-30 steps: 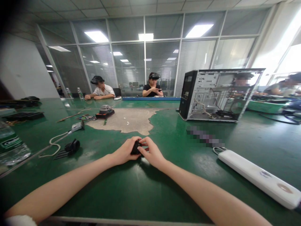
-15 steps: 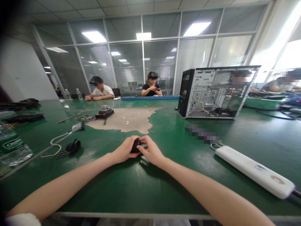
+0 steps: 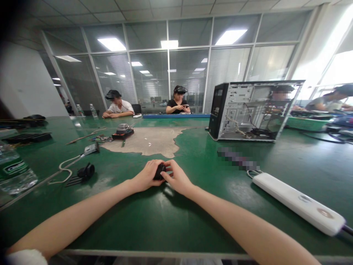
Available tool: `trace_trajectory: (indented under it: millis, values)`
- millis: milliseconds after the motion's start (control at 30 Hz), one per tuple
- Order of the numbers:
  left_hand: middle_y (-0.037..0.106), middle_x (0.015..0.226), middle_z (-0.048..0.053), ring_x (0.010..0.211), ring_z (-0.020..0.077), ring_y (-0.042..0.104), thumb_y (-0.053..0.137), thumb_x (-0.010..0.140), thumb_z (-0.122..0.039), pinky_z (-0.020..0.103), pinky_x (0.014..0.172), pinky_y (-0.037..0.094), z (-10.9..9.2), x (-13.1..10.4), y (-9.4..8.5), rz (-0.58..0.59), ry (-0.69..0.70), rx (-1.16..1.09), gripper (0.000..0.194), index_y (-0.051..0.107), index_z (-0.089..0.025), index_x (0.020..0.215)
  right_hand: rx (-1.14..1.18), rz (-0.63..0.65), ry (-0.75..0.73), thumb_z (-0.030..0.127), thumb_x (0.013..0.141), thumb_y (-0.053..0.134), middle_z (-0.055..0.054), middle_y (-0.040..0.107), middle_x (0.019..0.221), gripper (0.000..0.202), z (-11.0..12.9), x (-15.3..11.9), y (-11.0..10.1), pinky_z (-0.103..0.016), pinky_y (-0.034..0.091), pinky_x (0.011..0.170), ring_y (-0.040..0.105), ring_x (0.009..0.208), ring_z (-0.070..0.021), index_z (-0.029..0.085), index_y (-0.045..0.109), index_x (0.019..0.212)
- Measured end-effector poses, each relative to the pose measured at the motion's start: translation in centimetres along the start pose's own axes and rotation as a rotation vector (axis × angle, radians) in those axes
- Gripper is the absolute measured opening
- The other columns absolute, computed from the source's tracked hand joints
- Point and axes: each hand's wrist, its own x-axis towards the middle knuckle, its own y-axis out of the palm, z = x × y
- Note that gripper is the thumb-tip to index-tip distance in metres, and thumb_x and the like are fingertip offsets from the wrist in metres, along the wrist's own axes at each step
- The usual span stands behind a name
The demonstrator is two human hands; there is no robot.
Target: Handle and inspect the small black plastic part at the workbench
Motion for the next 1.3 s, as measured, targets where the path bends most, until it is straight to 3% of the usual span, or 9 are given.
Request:
trace_trajectory:
  millis: [133, 333, 533, 633, 700, 867, 1000, 1133, 1300]
  values:
    - [0.048, 0.107, 0.009, 0.099, 0.0249, 0.045, 0.062, 0.067, -0.025, 0.04, 0.085, 0.036, 0.02, 0.0, -0.03, -0.002, -0.007, -0.008, 0.055, 0.033, -0.018, 0.113, 0.012, 0.065, 0.03, 0.024, 0.08, 0.048, -0.004, 0.052, 0.094, 0.022, 0.01, -0.05, -0.01, -0.028, 0.052, 0.064, 0.057, 0.076, -0.0125, 0.02, 0.042, 0.101]
    - [0.048, 0.106, 0.008, 0.098, 0.025, 0.046, 0.062, 0.066, -0.025, 0.04, 0.084, 0.036, -0.13, 0.0, -0.1, -0.002, -0.014, -0.024, 0.055, 0.033, -0.018, 0.113, -0.081, -0.024, -0.154, 0.022, 0.078, 0.05, -0.005, 0.047, 0.102, 0.011, 0.78, -0.34, -0.28, -0.028, 0.051, 0.071, 0.051, 0.095, -0.0161, 0.021, 0.051, 0.089]
    - [0.049, 0.105, 0.009, 0.096, 0.025, 0.046, 0.062, 0.067, -0.026, 0.04, 0.083, 0.037, -0.11, 0.03, -0.1, -0.005, -0.015, -0.019, 0.055, 0.033, -0.018, 0.113, -0.011, -0.041, -0.024, 0.023, 0.078, 0.052, -0.005, 0.051, 0.097, 0.023, -0.01, -0.03, -0.02, -0.029, 0.051, 0.068, 0.054, 0.093, -0.0172, 0.021, 0.044, 0.099]
    - [0.049, 0.105, 0.009, 0.096, 0.0249, 0.047, 0.062, 0.067, -0.026, 0.04, 0.082, 0.037, -0.13, 0.01, -0.18, -0.006, -0.015, -0.024, 0.054, 0.033, -0.018, 0.113, 0.031, 0.034, 0.024, 0.024, 0.081, 0.047, -0.004, 0.053, 0.094, 0.02, -0.13, -0.04, -0.01, -0.029, 0.052, 0.065, 0.058, 0.078, -0.0136, 0.02, 0.042, 0.1]
    - [0.049, 0.105, 0.009, 0.096, 0.0248, 0.047, 0.062, 0.067, -0.025, 0.04, 0.083, 0.037, -0.18, 0.01, -0.24, -0.001, -0.013, -0.026, 0.055, 0.033, -0.018, 0.113, 0.017, 0.051, -0.001, 0.023, 0.08, 0.048, -0.003, 0.052, 0.093, 0.019, 0.08, -0.15, -0.09, -0.029, 0.052, 0.065, 0.058, 0.075, -0.0126, 0.021, 0.043, 0.099]
    - [0.048, 0.106, 0.009, 0.097, 0.0246, 0.046, 0.062, 0.066, -0.024, 0.04, 0.083, 0.037, -0.22, 0.04, -0.21, 0.0, -0.013, -0.03, 0.054, 0.034, -0.018, 0.112, -0.086, -0.031, -0.133, 0.022, 0.077, 0.052, -0.005, 0.049, 0.1, 0.015, 0.51, -0.26, -0.25, -0.029, 0.051, 0.071, 0.052, 0.093, -0.0164, 0.021, 0.051, 0.092]
    - [0.049, 0.105, 0.009, 0.096, 0.0245, 0.046, 0.061, 0.067, -0.025, 0.04, 0.083, 0.037, -0.14, 0.06, -0.12, 0.002, -0.019, -0.025, 0.053, 0.034, -0.017, 0.112, -0.016, -0.04, -0.035, 0.025, 0.077, 0.053, -0.005, 0.051, 0.097, 0.021, 0.03, 0.01, -0.1, -0.028, 0.051, 0.067, 0.054, 0.091, -0.0165, 0.02, 0.046, 0.096]
    - [0.049, 0.105, 0.009, 0.096, 0.0248, 0.046, 0.062, 0.067, -0.025, 0.04, 0.083, 0.037, -0.15, 0.03, -0.22, 0.01, -0.022, -0.027, 0.054, 0.034, -0.017, 0.113, 0.027, 0.034, 0.044, 0.025, 0.078, 0.051, -0.004, 0.054, 0.092, 0.024, 0.01, -0.01, -0.08, -0.028, 0.051, 0.064, 0.057, 0.077, -0.0135, 0.02, 0.043, 0.101]
    - [0.048, 0.107, 0.009, 0.097, 0.0254, 0.046, 0.062, 0.065, -0.022, 0.04, 0.083, 0.037, -0.33, 0.03, -0.44, 0.012, -0.019, -0.027, 0.056, 0.034, -0.018, 0.113, -0.072, -0.017, -0.115, 0.021, 0.076, 0.053, -0.005, 0.05, 0.1, 0.019, 0.74, -0.28, -0.29, -0.029, 0.051, 0.071, 0.052, 0.093, -0.0163, 0.021, 0.05, 0.094]
